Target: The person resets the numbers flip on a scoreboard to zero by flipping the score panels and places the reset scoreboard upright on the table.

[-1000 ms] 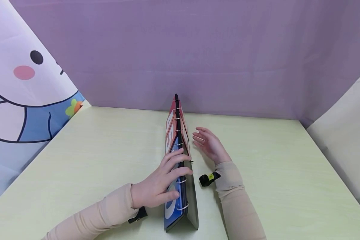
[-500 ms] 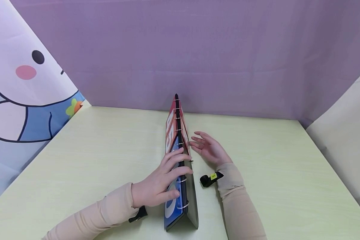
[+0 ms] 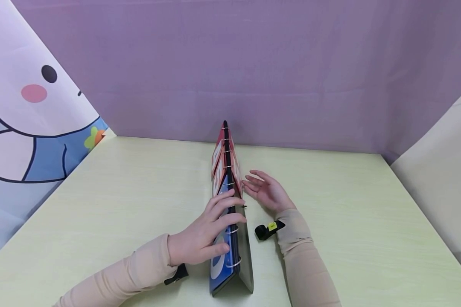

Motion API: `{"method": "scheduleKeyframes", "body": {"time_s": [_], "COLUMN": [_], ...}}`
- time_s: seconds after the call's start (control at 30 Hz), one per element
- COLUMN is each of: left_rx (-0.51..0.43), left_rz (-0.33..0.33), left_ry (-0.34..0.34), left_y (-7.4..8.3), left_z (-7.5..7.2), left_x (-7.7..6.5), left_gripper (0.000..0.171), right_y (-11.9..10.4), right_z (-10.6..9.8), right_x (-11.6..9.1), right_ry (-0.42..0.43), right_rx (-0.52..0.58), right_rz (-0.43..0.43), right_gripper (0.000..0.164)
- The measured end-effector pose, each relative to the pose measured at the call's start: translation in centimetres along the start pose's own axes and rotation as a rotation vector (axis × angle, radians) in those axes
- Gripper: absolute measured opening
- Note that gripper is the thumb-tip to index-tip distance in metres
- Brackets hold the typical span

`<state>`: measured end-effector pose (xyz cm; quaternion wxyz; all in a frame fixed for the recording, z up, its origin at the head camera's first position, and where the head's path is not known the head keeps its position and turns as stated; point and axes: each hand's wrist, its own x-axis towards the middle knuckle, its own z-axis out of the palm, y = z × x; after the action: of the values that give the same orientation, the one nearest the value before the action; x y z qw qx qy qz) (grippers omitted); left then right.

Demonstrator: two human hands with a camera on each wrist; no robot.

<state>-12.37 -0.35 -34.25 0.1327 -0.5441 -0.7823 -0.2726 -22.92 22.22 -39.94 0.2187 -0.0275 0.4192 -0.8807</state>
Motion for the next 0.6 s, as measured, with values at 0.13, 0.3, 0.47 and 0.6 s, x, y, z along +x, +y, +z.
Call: {"method": "scheduleKeyframes", "body": {"time_s": [0.13,0.3,0.47,0.6], "left_rx": [0.005,0.004,-0.003,-0.001], "left_rz": [0.000,-0.009,-0.024,-0.025], "left_ry": [0.003,-0.001,-0.012,-0.014], "left_y": [-0.02,0.00,0.03,0.02], "left_z": [0.02,0.02,-0.01,0.00], "left_x": [0.01,0.05,0.08,0.13], "left_gripper": [0.064,0.064,0.064,0.064], "right_y": [-0.08,-0.17,-0.17,-0.12], "right_z": [-0.17,-0.35,-0.08,0.24], "right_x": [0.22,0.24,0.36,0.62], "right_ry": [0.070,0.087,0.115,0.219], "right_rx": [0.148,0.122,0.048,-0.079], "right_rz": [0.003,-0.049,-0.070,-0.082], "right_gripper": [0.018,0.012,0.013,0.020]}}
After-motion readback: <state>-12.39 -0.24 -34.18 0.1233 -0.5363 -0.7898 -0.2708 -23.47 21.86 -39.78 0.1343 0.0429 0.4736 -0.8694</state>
